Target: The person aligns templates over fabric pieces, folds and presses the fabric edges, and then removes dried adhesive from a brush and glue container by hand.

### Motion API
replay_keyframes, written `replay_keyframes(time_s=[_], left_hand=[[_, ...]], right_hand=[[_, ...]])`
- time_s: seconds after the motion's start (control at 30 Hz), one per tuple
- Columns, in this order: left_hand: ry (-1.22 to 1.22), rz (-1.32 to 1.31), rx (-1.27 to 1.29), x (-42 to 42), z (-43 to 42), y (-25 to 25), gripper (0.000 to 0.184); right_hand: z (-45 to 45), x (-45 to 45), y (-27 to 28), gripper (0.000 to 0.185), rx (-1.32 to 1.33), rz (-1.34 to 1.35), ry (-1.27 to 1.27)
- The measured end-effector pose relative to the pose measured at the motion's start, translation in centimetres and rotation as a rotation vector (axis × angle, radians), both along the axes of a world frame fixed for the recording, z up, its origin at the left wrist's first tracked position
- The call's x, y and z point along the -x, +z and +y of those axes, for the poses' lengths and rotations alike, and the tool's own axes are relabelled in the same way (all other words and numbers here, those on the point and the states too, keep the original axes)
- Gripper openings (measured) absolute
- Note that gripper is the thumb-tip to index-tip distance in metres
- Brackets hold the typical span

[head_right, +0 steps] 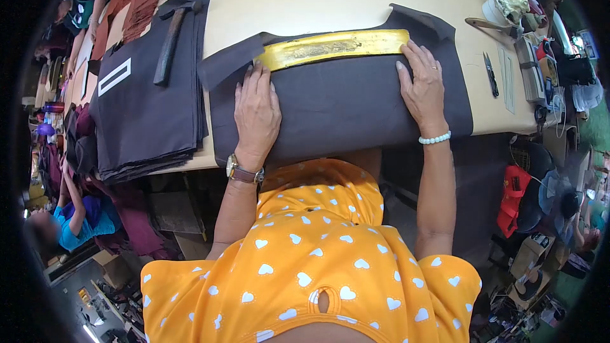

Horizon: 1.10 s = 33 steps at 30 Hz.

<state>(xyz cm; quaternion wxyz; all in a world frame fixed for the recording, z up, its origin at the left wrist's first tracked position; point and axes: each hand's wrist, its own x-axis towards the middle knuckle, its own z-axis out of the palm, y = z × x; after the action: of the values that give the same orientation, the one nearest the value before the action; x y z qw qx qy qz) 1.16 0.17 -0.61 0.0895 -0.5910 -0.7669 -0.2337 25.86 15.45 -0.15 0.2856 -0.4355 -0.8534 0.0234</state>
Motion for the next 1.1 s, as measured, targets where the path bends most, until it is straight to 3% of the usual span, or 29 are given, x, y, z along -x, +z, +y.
replay_keyframes(time_s=[0.27, 1.1], left_hand=[[-0.047, -0.152, -0.039, 0.04, -0.07, 0.18, 0.034], [-0.062, -0.137, -0.003, 0.15, -0.11, -0.22, 0.04]], right_hand=[[-0.11, -0.06, 0.1, 0.032, 0.045, 0.039, -0.004], [-0.13, -0.05, 0.07, 0.034, 0.026, 0.046, -0.008]])
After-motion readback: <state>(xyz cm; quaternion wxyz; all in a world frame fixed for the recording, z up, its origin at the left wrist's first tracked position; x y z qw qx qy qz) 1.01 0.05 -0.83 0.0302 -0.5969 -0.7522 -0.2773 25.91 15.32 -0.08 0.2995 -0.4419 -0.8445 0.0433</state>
